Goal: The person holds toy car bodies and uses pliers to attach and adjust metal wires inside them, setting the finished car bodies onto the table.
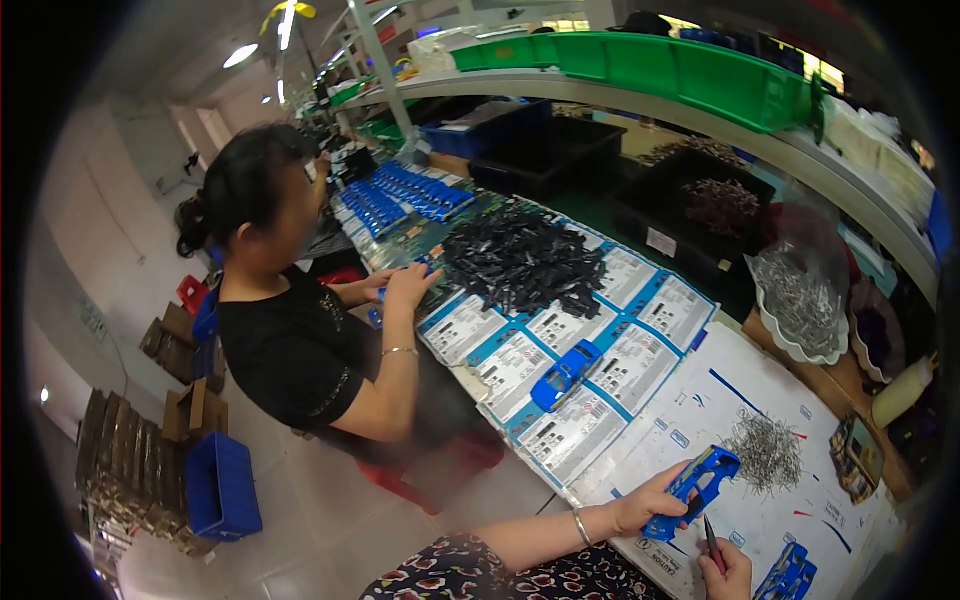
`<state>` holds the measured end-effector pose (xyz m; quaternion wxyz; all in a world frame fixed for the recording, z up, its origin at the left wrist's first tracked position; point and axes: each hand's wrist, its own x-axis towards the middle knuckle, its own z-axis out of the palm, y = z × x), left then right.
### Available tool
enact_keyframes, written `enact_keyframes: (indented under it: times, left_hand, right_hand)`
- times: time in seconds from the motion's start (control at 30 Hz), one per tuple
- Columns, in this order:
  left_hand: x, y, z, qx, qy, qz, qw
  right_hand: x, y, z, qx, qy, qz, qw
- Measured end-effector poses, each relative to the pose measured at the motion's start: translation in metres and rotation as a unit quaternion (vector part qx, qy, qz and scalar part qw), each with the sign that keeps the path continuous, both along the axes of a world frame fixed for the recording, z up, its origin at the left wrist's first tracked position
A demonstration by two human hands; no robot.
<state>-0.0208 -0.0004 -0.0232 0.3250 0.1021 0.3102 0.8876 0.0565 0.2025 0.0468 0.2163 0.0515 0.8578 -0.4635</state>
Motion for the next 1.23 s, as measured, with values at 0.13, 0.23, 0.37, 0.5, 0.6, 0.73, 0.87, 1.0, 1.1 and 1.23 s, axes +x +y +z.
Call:
enact_keyframes:
  times: [0.13,0.23,0.37,0.5,0.6,0.73,0.87,1.0,1.1,1.23]
  left_hand:
    - [0.005,0.003,-0.003,0.005,-0.014,0.033,0.999]
    - [0.003,0.003,-0.002,0.008,0.011,0.052,0.999]
    - [-0.008,0.000,-0.005,-0.002,0.051,0.064,0.997]
    - [-0.009,-0.014,0.002,-0.001,0.044,0.142,0.989]
    - [-0.010,-0.017,0.018,0.041,0.027,0.125,0.991]
    - [-0.005,-0.019,0.031,0.022,0.080,0.141,0.986]
    - [-0.004,-0.019,0.032,0.037,0.129,0.146,0.980]
    - [0.005,-0.016,0.033,0.083,0.113,0.153,0.978]
    - [0.007,-0.015,0.037,0.049,0.131,0.157,0.978]
    - [0.009,-0.016,0.035,0.021,0.151,0.170,0.974]
  right_hand:
    - [0.004,0.008,-0.019,0.001,0.057,0.022,0.998]
    - [0.007,0.008,-0.020,0.029,0.059,0.002,0.998]
    - [0.008,0.009,-0.019,-0.012,0.047,-0.028,0.998]
    - [-0.001,-0.005,-0.027,0.004,0.200,0.001,0.980]
    - [-0.006,-0.016,-0.015,0.045,0.244,0.011,0.969]
    - [-0.009,-0.025,0.000,0.079,0.246,0.022,0.966]
    - [-0.008,-0.030,0.001,0.091,0.286,0.043,0.953]
    - [-0.006,-0.034,-0.002,0.109,0.319,0.053,0.940]
    - [-0.005,-0.036,-0.001,0.109,0.323,0.057,0.938]
    - [-0.006,-0.038,-0.002,0.117,0.323,0.061,0.937]
